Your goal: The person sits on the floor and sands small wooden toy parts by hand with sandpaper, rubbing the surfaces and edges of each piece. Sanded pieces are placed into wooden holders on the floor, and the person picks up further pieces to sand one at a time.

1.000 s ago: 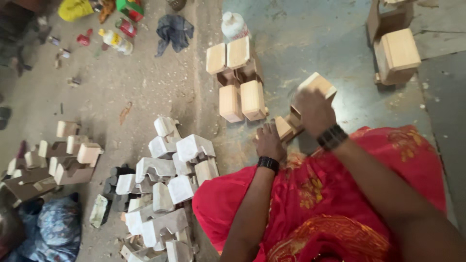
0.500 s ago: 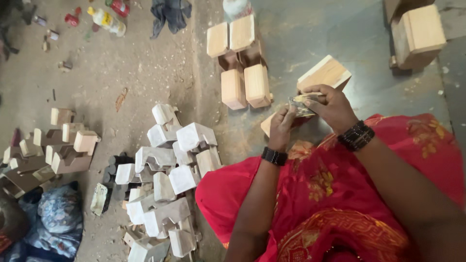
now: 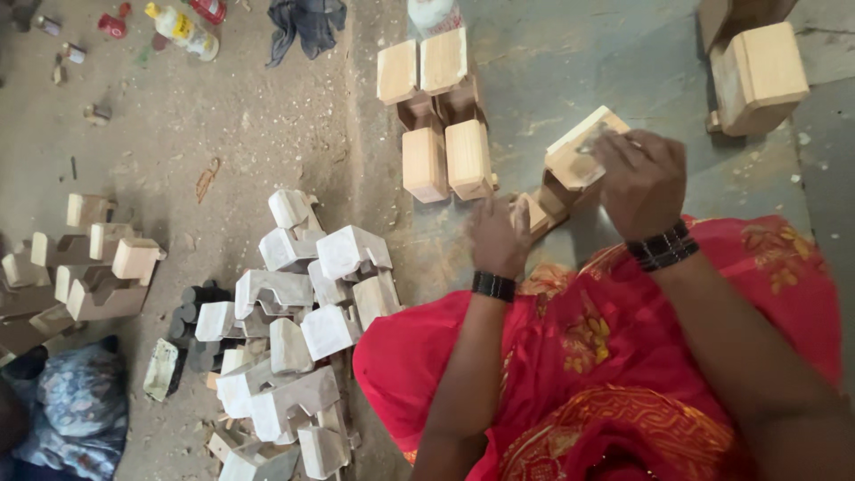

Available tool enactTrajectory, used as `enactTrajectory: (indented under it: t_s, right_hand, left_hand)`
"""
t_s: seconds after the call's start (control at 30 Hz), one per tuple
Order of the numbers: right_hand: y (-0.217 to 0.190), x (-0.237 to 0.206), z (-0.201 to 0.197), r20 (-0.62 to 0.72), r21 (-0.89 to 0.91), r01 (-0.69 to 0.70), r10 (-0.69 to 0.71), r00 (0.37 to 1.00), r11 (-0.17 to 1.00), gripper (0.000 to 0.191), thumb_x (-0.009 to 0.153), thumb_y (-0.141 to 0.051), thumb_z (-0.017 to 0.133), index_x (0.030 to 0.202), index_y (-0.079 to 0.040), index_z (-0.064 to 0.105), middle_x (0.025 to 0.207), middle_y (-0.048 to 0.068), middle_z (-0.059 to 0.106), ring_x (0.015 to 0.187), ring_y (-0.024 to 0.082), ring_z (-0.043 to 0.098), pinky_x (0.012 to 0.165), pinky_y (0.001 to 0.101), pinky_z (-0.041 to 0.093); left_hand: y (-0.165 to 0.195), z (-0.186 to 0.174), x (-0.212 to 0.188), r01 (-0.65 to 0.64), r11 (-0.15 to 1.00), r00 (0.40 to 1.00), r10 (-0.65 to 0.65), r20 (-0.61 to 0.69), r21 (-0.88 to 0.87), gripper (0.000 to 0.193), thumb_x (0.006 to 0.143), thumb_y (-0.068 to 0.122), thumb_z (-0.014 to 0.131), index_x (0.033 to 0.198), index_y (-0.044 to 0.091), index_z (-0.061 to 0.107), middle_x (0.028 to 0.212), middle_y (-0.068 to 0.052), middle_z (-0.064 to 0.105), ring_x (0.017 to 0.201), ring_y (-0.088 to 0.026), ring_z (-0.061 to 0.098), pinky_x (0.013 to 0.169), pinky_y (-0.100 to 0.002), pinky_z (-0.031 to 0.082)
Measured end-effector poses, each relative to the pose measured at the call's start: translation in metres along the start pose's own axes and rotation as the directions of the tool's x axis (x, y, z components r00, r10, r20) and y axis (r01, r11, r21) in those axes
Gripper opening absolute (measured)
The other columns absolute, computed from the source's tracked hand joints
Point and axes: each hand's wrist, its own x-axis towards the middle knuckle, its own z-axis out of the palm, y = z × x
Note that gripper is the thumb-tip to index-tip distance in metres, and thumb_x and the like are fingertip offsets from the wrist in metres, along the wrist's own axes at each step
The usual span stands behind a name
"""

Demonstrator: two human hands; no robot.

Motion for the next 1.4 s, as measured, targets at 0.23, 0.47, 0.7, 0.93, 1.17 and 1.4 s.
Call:
enactTrajectory:
  t_s: [0.23,0.47,0.7,0.93,1.17,1.4]
  right_hand:
    - [0.019,-0.006,0.042,0.145,-0.065,-0.074,0.083,0.986,0.995,0.029,0.095,-0.010,0.059,0.121,-0.009,0.071,0.125,0.007,0.072,0.131,0.024,0.062,0.125,0.0511,0.031]
    - [0.006,-0.015,0.071,0.204,-0.056,0.036,-0.024,0.979,0.998,0.032,0.092,-0.014,0.055,0.120,-0.010,0.071,0.126,0.008,0.070,0.129,0.023,0.059,0.125,0.0503,0.030]
    - [0.020,0.006,0.073,0.222,-0.386,0.063,0.026,0.975,0.920,0.036,0.097,-0.020,0.055,0.130,-0.013,0.069,0.127,0.005,0.068,0.129,0.022,0.057,0.121,0.0539,0.026]
    - [0.025,-0.011,0.061,0.165,-0.221,-0.016,0.053,0.985,0.975,0.035,0.093,-0.018,0.056,0.125,-0.015,0.070,0.127,0.004,0.070,0.131,0.024,0.061,0.127,0.0610,0.020]
    - [0.020,0.006,0.089,0.227,-0.367,0.138,-0.055,0.972,0.920,0.032,0.089,-0.025,0.055,0.114,-0.016,0.075,0.122,0.002,0.074,0.124,0.018,0.062,0.129,0.0547,0.018]
    - [-0.001,0.014,0.076,0.149,-0.427,0.158,-0.103,0.983,0.890,0.033,0.101,-0.027,0.055,0.129,-0.018,0.072,0.125,-0.006,0.070,0.129,0.009,0.060,0.132,0.0437,0.015]
  left_hand:
    - [0.019,-0.011,0.005,0.062,0.942,0.937,-0.169,0.306,0.329,0.061,0.098,0.056,0.055,0.131,0.006,0.057,0.128,-0.017,0.061,0.119,-0.038,0.055,0.097,-0.058,0.046]
    - [0.013,-0.015,0.005,-0.014,0.922,0.907,-0.152,0.394,0.387,0.086,0.076,0.059,0.076,0.139,0.005,0.050,0.132,-0.017,0.056,0.122,-0.038,0.051,0.093,-0.064,0.045]
    - [0.013,-0.010,0.004,0.048,0.917,0.876,-0.229,0.425,0.396,0.082,0.079,0.053,0.077,0.142,0.008,0.049,0.138,-0.015,0.055,0.126,-0.036,0.050,0.096,-0.063,0.044]
    - [0.018,-0.016,0.006,0.041,0.925,0.887,-0.208,0.413,0.378,0.081,0.079,0.056,0.078,0.139,0.009,0.049,0.137,-0.016,0.054,0.127,-0.036,0.049,0.096,-0.061,0.046]
    - [0.021,-0.016,0.007,0.061,0.911,0.864,-0.253,0.436,0.408,0.083,0.079,0.059,0.076,0.140,0.010,0.048,0.136,-0.013,0.055,0.125,-0.035,0.050,0.094,-0.060,0.046]
    - [0.010,0.000,0.000,0.037,0.902,0.896,-0.220,0.386,0.429,0.079,0.079,0.051,0.078,0.141,0.010,0.051,0.134,-0.013,0.058,0.122,-0.034,0.054,0.092,-0.055,0.050]
